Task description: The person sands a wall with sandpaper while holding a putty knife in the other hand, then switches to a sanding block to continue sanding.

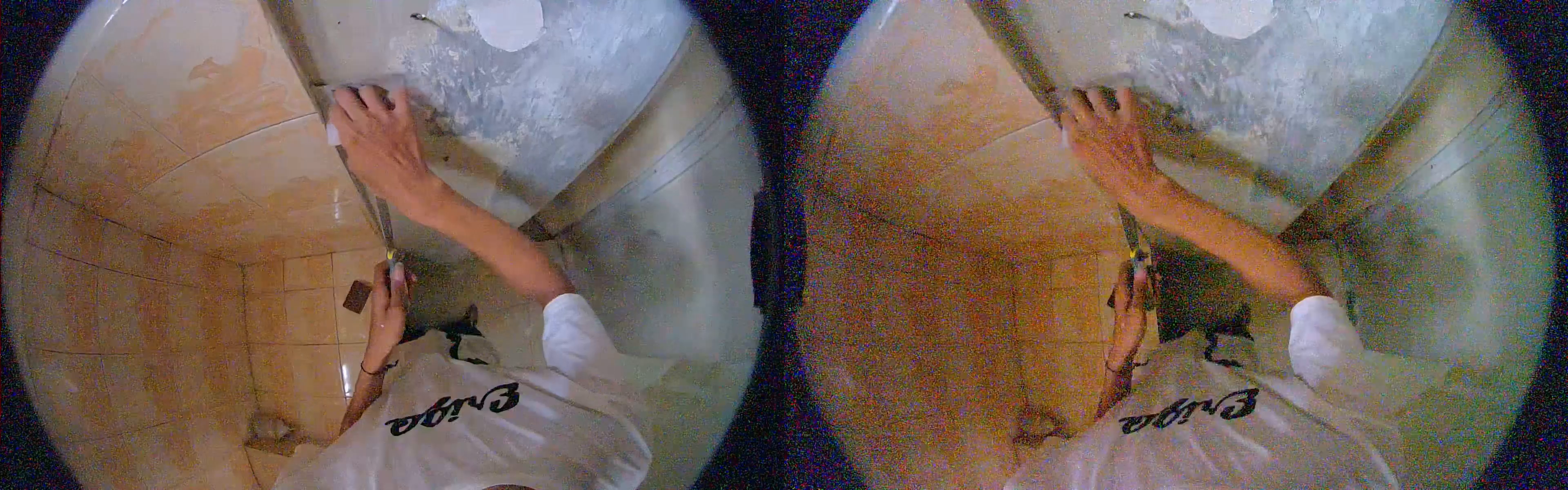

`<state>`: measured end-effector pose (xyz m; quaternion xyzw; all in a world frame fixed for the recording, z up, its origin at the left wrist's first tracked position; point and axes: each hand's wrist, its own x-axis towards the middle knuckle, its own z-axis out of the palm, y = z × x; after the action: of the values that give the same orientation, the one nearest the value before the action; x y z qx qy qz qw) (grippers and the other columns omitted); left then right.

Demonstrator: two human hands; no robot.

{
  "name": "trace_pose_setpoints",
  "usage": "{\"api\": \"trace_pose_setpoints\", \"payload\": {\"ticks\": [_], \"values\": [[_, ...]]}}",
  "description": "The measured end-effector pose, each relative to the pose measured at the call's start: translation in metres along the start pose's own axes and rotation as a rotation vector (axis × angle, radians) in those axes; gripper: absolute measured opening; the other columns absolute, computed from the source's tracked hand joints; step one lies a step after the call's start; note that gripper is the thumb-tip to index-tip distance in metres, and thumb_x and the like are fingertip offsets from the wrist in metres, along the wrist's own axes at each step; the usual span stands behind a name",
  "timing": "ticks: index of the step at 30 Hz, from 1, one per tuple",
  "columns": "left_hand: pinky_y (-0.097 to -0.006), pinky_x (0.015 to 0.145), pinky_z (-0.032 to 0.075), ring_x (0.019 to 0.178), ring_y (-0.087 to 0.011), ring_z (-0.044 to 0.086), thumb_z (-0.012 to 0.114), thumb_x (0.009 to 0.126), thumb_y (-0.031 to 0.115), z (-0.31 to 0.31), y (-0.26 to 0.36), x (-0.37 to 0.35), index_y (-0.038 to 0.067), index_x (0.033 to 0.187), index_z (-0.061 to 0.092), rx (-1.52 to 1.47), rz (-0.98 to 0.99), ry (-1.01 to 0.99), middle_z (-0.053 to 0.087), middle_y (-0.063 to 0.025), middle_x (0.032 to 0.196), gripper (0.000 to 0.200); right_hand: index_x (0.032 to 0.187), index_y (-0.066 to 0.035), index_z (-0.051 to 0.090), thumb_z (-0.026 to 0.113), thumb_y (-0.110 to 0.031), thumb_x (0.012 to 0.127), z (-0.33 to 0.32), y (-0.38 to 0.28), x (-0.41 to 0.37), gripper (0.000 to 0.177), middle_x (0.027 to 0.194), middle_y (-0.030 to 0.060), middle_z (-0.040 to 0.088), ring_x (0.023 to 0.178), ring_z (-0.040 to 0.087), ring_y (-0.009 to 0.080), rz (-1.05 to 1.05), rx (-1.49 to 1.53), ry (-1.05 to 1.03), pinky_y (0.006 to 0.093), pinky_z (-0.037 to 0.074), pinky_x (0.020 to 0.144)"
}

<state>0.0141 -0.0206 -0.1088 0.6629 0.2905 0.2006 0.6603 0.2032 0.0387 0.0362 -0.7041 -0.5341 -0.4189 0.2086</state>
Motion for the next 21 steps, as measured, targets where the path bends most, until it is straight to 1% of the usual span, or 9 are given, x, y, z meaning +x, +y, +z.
{"api": "trace_pose_setpoints", "payload": {"ticks": [2,6,9,11,15,17,18,20,21], "values": [[-0.0275,0.070,0.044,0.077,-0.0133,0.052,0.041,0.107,0.035,0.004,-0.003,0.002,0.004,0.121,0.048,-0.029,0.078,0.008,0.059,-0.0059,0.090,0.035,0.098,-0.006,0.064,0.059,-0.012,0.080,0.001,-0.002,0.000,0.020,0.109,0.0073,0.056,0.103,0.051,0.0229,-0.006,-0.015,-0.013,0.0419,0.037,0.083],[-0.0264,0.070,0.044,0.078,-0.0124,0.052,0.041,0.106,0.035,0.008,0.005,0.002,0.004,0.123,0.048,-0.049,0.002,-0.003,0.058,-0.0054,0.091,0.036,0.098,-0.006,0.065,0.059,-0.013,0.080,0.014,-0.002,-0.018,0.020,0.109,0.0075,0.057,0.103,0.051,0.0230,0.001,-0.010,-0.040,0.0421,0.036,0.084],[-0.0256,0.070,0.043,0.079,-0.0120,0.051,0.042,0.106,0.037,0.010,0.009,0.002,0.003,0.123,0.048,-0.074,0.045,0.044,0.057,-0.0050,0.092,0.037,0.099,-0.007,0.065,0.058,-0.014,0.081,0.005,0.000,-0.006,0.020,0.107,0.0071,0.057,0.101,0.052,0.0231,0.000,0.015,-0.052,0.0420,0.036,0.084],[-0.0253,0.070,0.043,0.080,-0.0118,0.052,0.042,0.106,0.038,0.006,0.005,0.004,0.003,0.122,0.048,-0.090,-0.018,-0.013,0.057,-0.0046,0.093,0.038,0.099,-0.006,0.065,0.060,-0.014,0.080,-0.003,0.002,0.006,0.021,0.106,0.0070,0.057,0.100,0.052,0.0234,-0.039,0.015,-0.034,0.0432,0.035,0.084],[-0.0265,0.071,0.044,0.081,-0.0125,0.052,0.042,0.106,0.039,0.009,0.007,0.002,0.004,0.121,0.048,-0.135,0.040,0.009,0.057,-0.0050,0.093,0.039,0.097,-0.006,0.065,0.063,-0.015,0.077,0.009,-0.001,-0.010,0.022,0.104,0.0070,0.056,0.101,0.051,0.0234,-0.054,-0.002,0.020,0.0439,0.035,0.085],[-0.0279,0.072,0.045,0.082,-0.0136,0.053,0.042,0.106,0.039,0.007,0.008,0.002,0.004,0.120,0.048,-0.071,0.040,0.020,0.057,-0.0057,0.093,0.039,0.098,-0.006,0.065,0.063,-0.014,0.077,0.011,-0.003,-0.019,0.023,0.106,0.0073,0.056,0.105,0.051,0.0235,-0.037,-0.013,-0.140,0.0446,0.035,0.087],[-0.0279,0.072,0.045,0.082,-0.0136,0.053,0.042,0.106,0.039,0.007,0.006,0.002,0.004,0.120,0.048,-0.072,0.042,0.024,0.057,-0.0057,0.093,0.039,0.098,-0.006,0.065,0.063,-0.014,0.077,0.006,-0.003,-0.014,0.023,0.106,0.0073,0.056,0.105,0.051,0.0235,-0.042,-0.010,-0.138,0.0446,0.035,0.087],[-0.0290,0.073,0.045,0.082,-0.0147,0.053,0.042,0.106,0.039,0.007,0.001,0.003,0.003,0.120,0.048,-0.063,0.037,0.018,0.058,-0.0063,0.092,0.039,0.100,-0.005,0.065,0.061,-0.013,0.079,-0.006,0.000,0.000,0.023,0.107,0.0075,0.056,0.106,0.051,0.0234,-0.044,0.020,-0.059,0.0448,0.035,0.088],[-0.0290,0.073,0.045,0.082,-0.0147,0.053,0.042,0.106,0.039,0.007,0.003,0.002,0.003,0.120,0.048,-0.061,0.036,0.014,0.058,-0.0063,0.092,0.039,0.100,-0.005,0.065,0.061,-0.013,0.079,-0.005,0.000,0.001,0.023,0.107,0.0075,0.056,0.106,0.051,0.0234,-0.040,0.018,-0.061,0.0448,0.035,0.088]]}}
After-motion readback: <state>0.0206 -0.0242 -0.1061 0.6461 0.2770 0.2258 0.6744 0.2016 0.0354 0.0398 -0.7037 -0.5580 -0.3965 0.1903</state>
